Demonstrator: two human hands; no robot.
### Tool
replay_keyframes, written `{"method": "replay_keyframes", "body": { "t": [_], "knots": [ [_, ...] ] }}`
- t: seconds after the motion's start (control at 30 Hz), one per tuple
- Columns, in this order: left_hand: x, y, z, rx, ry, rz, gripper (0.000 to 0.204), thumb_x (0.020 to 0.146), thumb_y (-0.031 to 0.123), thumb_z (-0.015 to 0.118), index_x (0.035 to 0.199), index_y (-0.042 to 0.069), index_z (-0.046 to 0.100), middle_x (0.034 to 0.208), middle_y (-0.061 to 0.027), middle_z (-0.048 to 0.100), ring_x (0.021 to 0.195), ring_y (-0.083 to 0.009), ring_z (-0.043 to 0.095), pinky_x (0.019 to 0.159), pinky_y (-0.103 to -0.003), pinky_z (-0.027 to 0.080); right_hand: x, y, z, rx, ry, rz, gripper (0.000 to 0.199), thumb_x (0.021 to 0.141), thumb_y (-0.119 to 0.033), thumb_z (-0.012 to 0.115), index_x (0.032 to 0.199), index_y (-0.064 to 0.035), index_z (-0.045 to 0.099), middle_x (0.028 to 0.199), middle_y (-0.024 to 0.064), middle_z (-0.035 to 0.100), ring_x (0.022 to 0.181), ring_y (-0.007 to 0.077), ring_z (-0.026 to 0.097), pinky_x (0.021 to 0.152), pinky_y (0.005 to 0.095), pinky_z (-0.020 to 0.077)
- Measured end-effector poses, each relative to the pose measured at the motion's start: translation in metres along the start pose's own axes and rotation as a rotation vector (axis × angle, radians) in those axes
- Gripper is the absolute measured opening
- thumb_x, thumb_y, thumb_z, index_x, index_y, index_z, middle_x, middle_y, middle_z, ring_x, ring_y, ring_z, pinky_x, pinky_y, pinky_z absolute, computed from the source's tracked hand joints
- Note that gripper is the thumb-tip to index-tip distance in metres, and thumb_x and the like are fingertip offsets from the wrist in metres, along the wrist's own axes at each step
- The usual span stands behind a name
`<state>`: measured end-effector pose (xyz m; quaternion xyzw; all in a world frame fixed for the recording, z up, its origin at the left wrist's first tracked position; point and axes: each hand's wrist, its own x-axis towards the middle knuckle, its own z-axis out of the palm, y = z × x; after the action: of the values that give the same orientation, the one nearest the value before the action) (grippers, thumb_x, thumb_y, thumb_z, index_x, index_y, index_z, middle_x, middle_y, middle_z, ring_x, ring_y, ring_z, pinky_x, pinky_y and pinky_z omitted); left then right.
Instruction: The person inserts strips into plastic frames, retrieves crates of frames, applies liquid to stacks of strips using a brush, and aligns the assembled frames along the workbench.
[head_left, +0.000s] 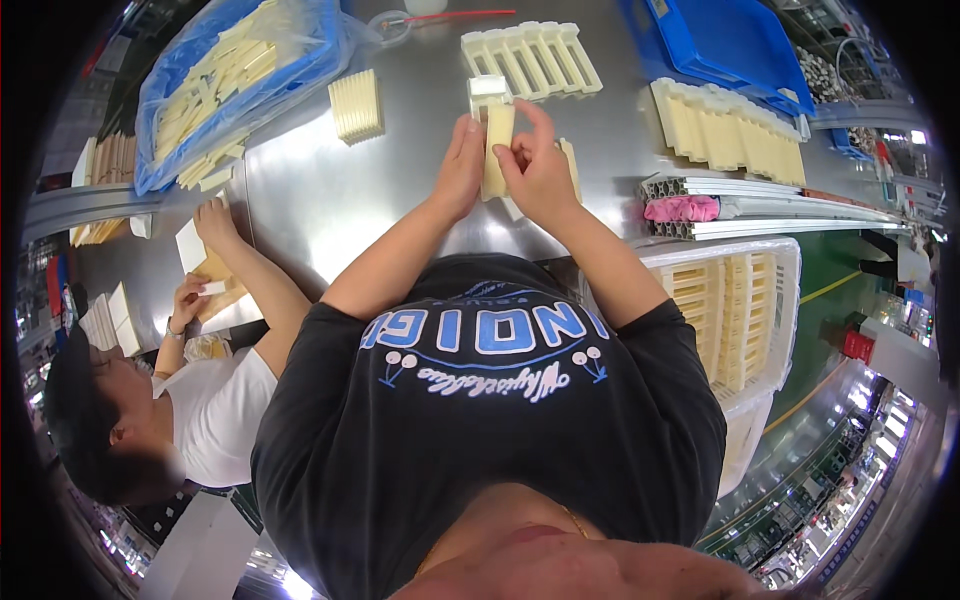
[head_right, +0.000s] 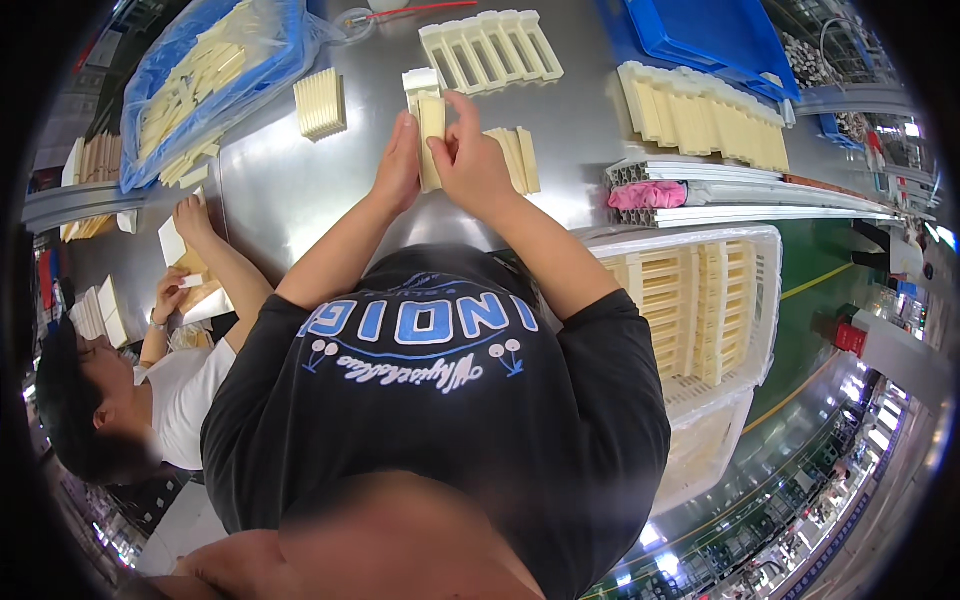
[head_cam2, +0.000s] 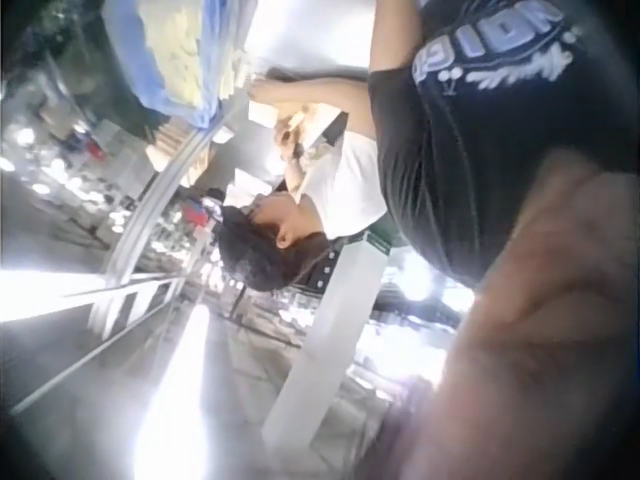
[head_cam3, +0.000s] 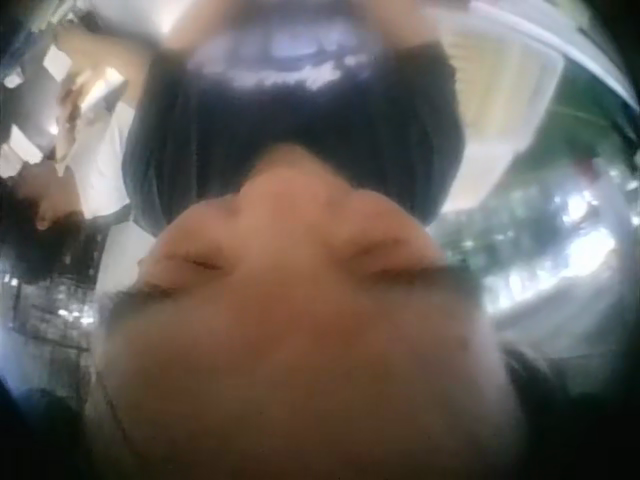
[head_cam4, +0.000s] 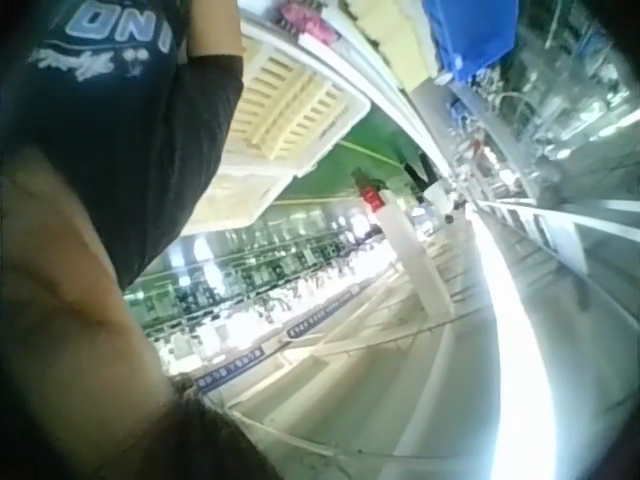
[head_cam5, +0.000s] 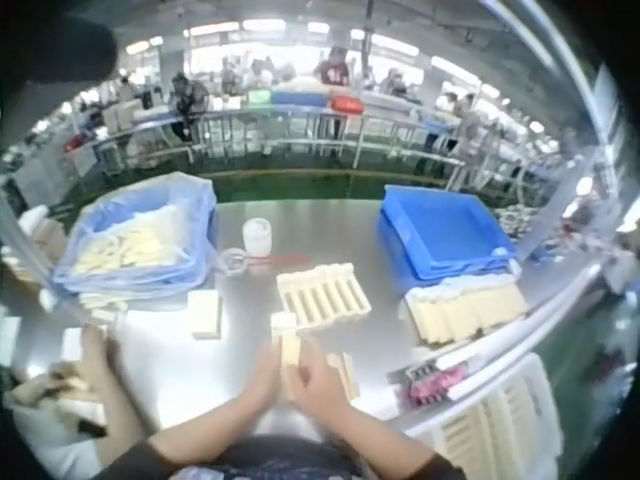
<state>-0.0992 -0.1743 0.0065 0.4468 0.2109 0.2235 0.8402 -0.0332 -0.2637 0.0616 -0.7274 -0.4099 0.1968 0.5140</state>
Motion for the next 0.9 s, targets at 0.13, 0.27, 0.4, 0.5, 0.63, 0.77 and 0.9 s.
{"method": "replay_keyframes", "body": {
  "t": [0.13,0.27,0.4,0.5,0.63,0.77,0.9],
  "knots": [
    [0.000,0.001,0.001,0.044,-0.012,0.071,0.029,0.091,0.030,0.024,0.104,0.007,0.038,0.092,-0.0046,0.045,0.083,-0.0100,0.043,0.076,-0.024,0.037,0.000,0.006,0.000,-0.087,-0.006,-0.102,0.047,0.077,-0.003,0.051,0.118,-0.0014,0.029,0.060,0.0066,0.053,0.052,0.0113,0.051,0.048,0.0231,0.0390],
    [-0.002,0.005,0.005,0.096,-0.015,0.108,0.029,0.091,0.029,0.024,0.104,0.007,0.037,0.092,-0.0048,0.045,0.082,-0.0099,0.044,0.074,-0.024,0.038,0.001,0.006,0.000,-0.145,0.000,-0.135,0.048,0.076,-0.002,0.052,0.119,-0.0021,0.029,0.060,0.0072,0.053,0.051,0.0125,0.051,0.048,0.0241,0.0393],
    [-0.005,0.014,0.010,0.188,-0.001,0.128,0.032,0.091,0.031,0.023,0.108,0.007,0.036,0.096,-0.0054,0.044,0.087,-0.0105,0.043,0.078,-0.024,0.036,0.000,0.002,-0.001,-0.082,0.026,-0.128,0.050,0.076,-0.007,0.052,0.120,-0.0035,0.027,0.062,0.0117,0.052,0.054,0.0286,0.053,0.049,0.0366,0.0396],
    [-0.003,0.011,0.007,0.193,-0.021,0.101,0.036,0.091,0.033,0.022,0.112,0.007,0.035,0.102,-0.0058,0.043,0.095,-0.0112,0.041,0.084,-0.025,0.033,0.002,0.000,-0.003,-0.131,0.001,-0.114,0.050,0.075,-0.007,0.052,0.119,-0.0033,0.028,0.063,0.0122,0.053,0.055,0.0291,0.053,0.050,0.0373,0.0404],
    [-0.003,0.009,0.010,0.178,0.007,0.167,0.026,0.091,0.026,0.028,0.105,0.007,0.036,0.092,-0.0064,0.046,0.083,-0.0100,0.044,0.073,-0.023,0.038,0.000,0.001,0.001,-0.358,0.139,-0.305,0.046,0.071,-0.004,0.054,0.115,-0.0043,0.040,0.072,0.0101,0.053,0.058,0.0224,0.052,0.053,0.0315,0.0417],
    [0.001,0.005,0.014,0.119,-0.053,0.117,0.022,0.090,0.021,0.032,0.106,0.007,0.036,0.096,-0.0084,0.047,0.088,-0.0126,0.046,0.076,-0.025,0.039,0.000,0.005,0.002,-0.529,0.218,-0.445,0.040,0.070,-0.009,0.052,0.109,-0.0042,0.045,0.089,0.0144,0.047,0.077,0.0287,0.050,0.060,0.0359,0.0425],
    [-0.003,0.010,0.021,-0.120,0.049,-0.100,0.025,0.087,0.021,0.036,0.108,0.007,0.039,0.103,-0.0104,0.048,0.097,-0.0198,0.048,0.082,-0.030,0.040,0.003,0.011,0.000,-0.458,0.082,-0.303,0.031,0.068,-0.014,0.054,0.098,-0.0052,0.049,0.087,0.0137,0.043,0.081,0.0301,0.047,0.066,0.0385,0.0421]
  ]
}}
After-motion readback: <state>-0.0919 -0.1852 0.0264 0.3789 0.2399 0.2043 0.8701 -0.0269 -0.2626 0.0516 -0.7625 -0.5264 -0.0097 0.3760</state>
